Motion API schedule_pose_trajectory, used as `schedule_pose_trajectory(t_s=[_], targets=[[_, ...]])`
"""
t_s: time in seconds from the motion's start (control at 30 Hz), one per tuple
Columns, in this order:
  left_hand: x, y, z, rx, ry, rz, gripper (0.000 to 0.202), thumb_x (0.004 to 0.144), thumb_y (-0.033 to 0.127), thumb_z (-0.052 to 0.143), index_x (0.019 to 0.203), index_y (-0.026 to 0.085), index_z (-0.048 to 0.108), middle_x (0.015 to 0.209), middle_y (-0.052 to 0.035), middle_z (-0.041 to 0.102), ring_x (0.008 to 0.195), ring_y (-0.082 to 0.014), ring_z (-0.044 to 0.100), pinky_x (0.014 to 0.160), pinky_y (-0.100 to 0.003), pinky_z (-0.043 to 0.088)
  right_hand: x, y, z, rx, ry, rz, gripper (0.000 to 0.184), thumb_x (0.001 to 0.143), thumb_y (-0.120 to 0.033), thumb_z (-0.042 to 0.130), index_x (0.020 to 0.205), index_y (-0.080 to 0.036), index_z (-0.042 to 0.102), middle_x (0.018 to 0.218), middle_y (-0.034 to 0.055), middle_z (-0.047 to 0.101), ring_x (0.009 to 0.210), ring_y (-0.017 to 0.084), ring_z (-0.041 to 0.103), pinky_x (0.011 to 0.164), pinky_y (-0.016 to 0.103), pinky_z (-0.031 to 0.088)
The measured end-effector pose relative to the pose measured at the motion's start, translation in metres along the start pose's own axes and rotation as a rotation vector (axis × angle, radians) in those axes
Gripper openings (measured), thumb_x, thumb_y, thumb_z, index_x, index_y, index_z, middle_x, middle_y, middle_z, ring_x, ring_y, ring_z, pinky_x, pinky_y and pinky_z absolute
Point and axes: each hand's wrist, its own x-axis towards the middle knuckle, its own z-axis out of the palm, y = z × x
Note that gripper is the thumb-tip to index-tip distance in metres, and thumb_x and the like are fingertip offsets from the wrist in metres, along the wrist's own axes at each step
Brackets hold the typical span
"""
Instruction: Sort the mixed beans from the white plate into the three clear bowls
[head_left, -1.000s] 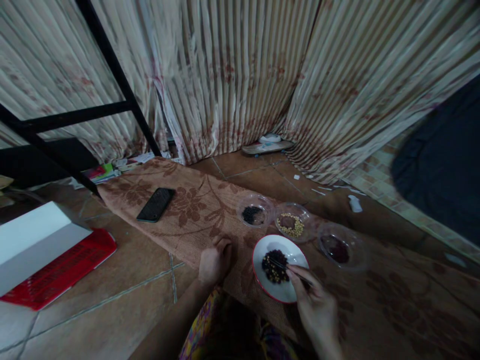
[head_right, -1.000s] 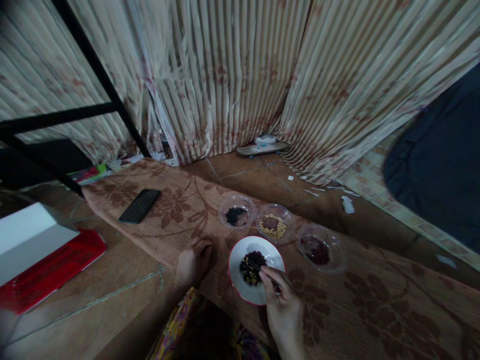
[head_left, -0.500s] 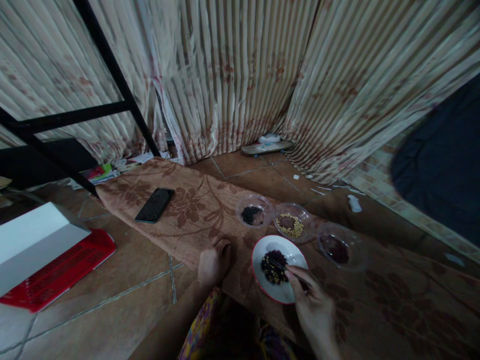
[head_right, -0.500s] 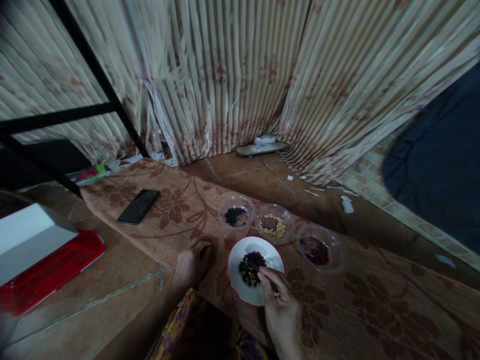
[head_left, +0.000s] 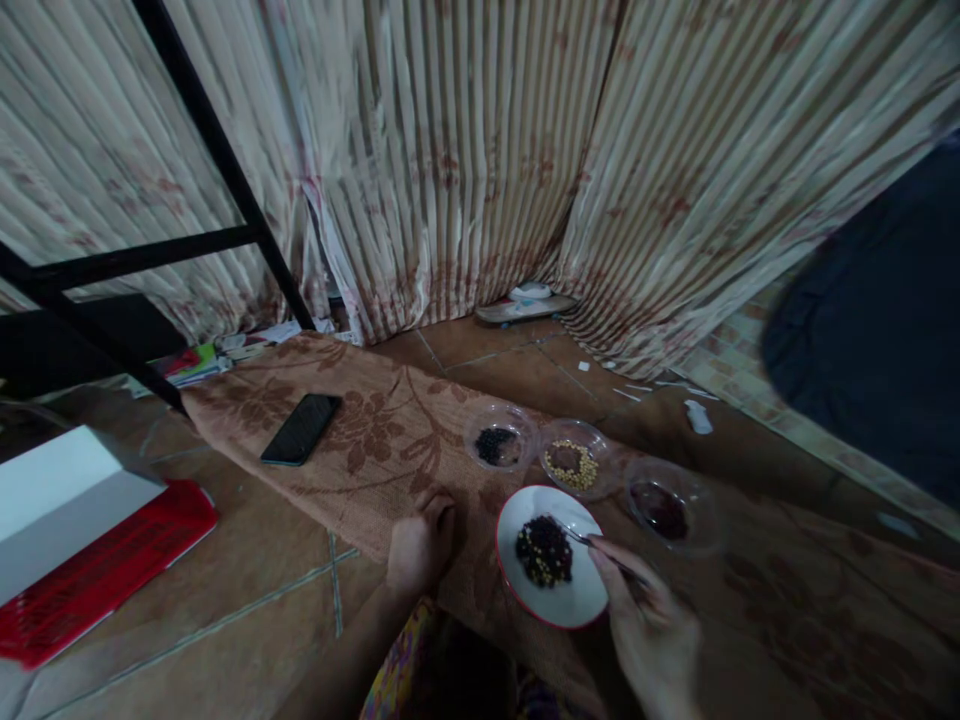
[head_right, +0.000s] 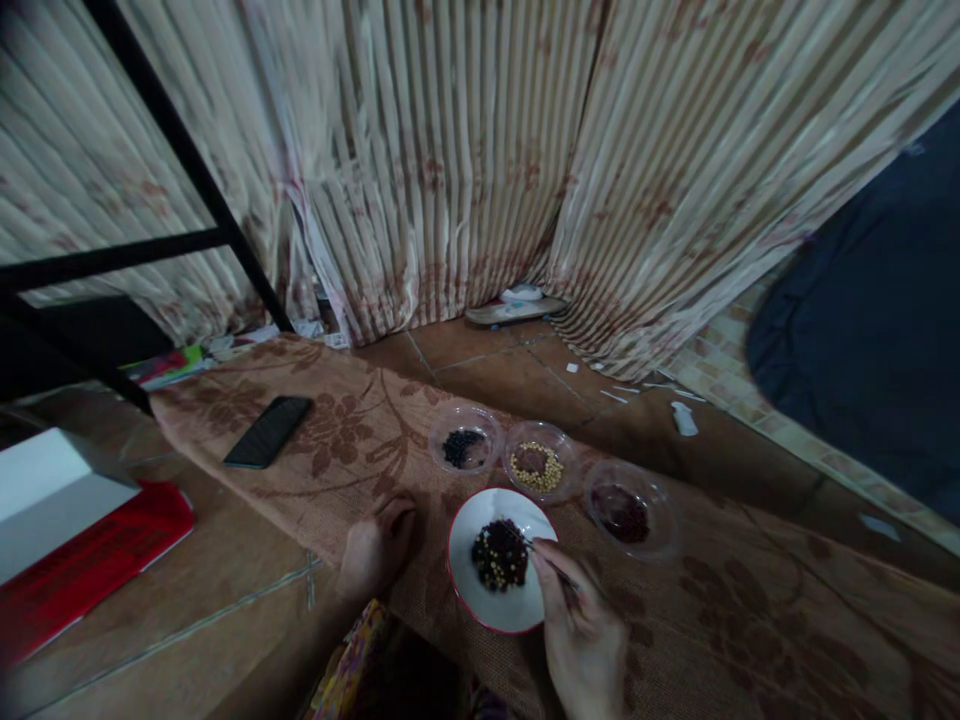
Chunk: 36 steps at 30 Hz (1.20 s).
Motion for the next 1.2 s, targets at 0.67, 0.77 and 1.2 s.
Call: schedule_pose_trajectory(t_s=[0.67,0.77,1.2], targets=[[0.0,0.002,-0.001,-0.039,-0.024,0.002,0.018,0.095,0.021,0.049,0.096,0.022,0.066,0.11,-0.0033,0.068,0.095,-0.0153,0.067,0.085,-0.025,0.053,-0.027,-0.017,0.004,0.078,-0.095,0.012,0.034,0.078,-0.053,0.067,0.088,-0.022,0.075,0.096,0.0072,0.076,0.089,0.024,0.071,0.079,0.033,0.055],[0.0,0.002,-0.001,-0.035,-0.023,-0.004,0.017,0.094,0.021,0.05,0.096,0.022,0.067,0.108,-0.0037,0.068,0.093,-0.0155,0.067,0.083,-0.025,0.053,-0.025,-0.017,0.01,0.096,-0.108,0.0,0.032,0.079,-0.052,0.066,0.087,-0.022,0.075,0.097,0.0074,0.075,0.091,0.023,0.07,0.081,0.034,0.055],[0.0,0.001,0.0,-0.016,-0.014,0.009,0.016,0.095,0.021,0.049,0.096,0.022,0.065,0.108,-0.0028,0.068,0.09,-0.0144,0.068,0.079,-0.023,0.052,-0.018,-0.008,0.018,0.058,-0.157,-0.061,0.031,0.079,-0.052,0.066,0.085,-0.023,0.075,0.095,0.0069,0.076,0.089,0.022,0.07,0.081,0.033,0.055]])
